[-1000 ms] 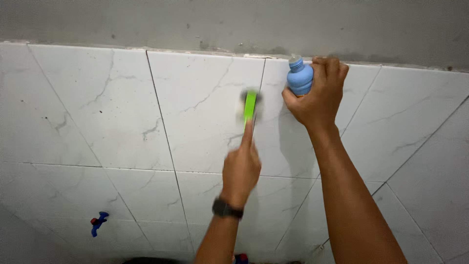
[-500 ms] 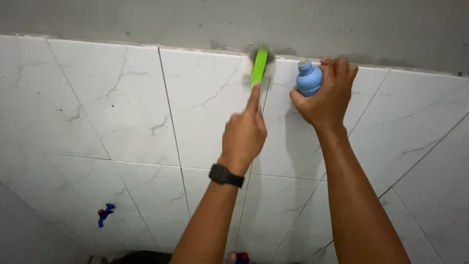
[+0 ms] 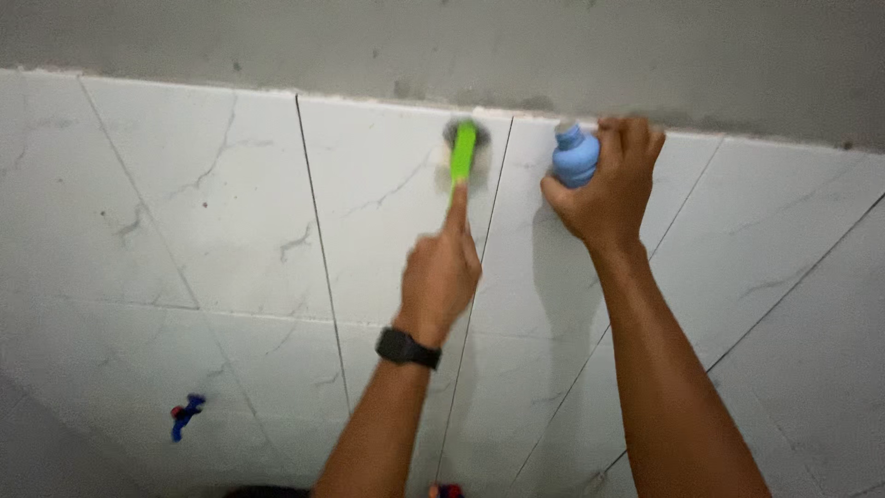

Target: The person applies cleaning liquid from a bottle onto the bathroom wall tiles and scrubs them with a brush.

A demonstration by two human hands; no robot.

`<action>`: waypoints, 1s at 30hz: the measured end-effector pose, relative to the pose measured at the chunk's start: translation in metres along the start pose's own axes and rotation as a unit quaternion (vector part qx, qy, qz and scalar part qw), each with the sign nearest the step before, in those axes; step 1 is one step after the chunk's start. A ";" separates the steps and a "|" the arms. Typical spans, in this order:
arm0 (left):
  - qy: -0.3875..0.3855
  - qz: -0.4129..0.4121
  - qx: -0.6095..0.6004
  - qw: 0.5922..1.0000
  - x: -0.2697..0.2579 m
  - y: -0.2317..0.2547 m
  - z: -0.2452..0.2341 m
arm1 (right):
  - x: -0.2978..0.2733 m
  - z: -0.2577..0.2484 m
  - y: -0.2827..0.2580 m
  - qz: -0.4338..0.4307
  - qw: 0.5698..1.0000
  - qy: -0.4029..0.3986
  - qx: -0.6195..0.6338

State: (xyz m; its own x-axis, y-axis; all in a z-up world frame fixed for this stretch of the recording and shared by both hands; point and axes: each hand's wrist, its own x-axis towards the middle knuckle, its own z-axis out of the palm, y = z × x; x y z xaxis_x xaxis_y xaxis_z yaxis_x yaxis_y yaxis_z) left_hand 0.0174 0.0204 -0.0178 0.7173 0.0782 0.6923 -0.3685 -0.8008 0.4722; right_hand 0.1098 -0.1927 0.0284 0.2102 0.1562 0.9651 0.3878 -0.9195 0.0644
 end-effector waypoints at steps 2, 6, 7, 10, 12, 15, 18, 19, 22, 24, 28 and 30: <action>-0.036 -0.013 -0.029 0.999 0.022 0.005 -0.016 | 0.000 0.000 -0.003 0.014 1.000 0.000 0.007; -0.053 -0.011 0.016 0.998 0.004 -0.003 -0.006 | 0.000 0.000 -0.007 0.033 0.999 0.003 0.015; -0.066 -0.014 0.012 0.998 -0.012 -0.009 0.003 | -0.001 -0.001 -0.008 0.033 0.999 0.001 0.016; -0.088 -0.026 0.006 0.996 -0.065 -0.025 0.028 | -0.001 -0.002 -0.006 0.022 1.000 0.006 0.015; -0.124 -0.059 0.003 0.990 -0.088 -0.032 0.036 | 0.001 -0.001 -0.006 0.021 1.000 0.006 0.014; -0.157 -0.085 -0.019 0.984 -0.083 -0.032 0.032 | -0.001 -0.002 -0.009 0.042 0.998 -0.001 0.045; -0.101 -0.030 -0.025 0.994 -0.045 -0.017 0.011 | -0.001 -0.002 -0.008 0.031 0.999 -0.006 -0.002; -0.052 0.017 -0.014 0.998 -0.031 -0.010 0.002 | -0.004 -0.002 -0.008 0.032 0.999 -0.010 0.000; -0.086 -0.024 -0.039 0.995 -0.001 0.007 -0.016 | -0.004 0.000 -0.005 0.035 0.999 0.003 0.029; -0.073 -0.012 -0.050 0.996 -0.005 0.007 -0.015 | -0.004 0.000 -0.003 -0.003 1.000 0.007 -0.019; -0.082 -0.005 -0.077 0.994 -0.061 -0.016 0.017 | -0.004 0.002 -0.005 0.042 0.999 -0.004 0.029; -0.092 -0.021 -0.098 0.991 -0.087 -0.025 0.030 | -0.002 0.003 -0.007 0.036 0.999 0.003 0.017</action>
State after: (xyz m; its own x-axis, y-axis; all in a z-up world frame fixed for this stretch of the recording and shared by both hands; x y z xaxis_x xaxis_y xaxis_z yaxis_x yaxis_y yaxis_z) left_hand -0.0185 0.0159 -0.1061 0.8239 -0.0155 0.5666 -0.4308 -0.6667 0.6082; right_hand 0.1090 -0.1860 0.0250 0.2340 0.0875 0.9683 0.4022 -0.9154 -0.0145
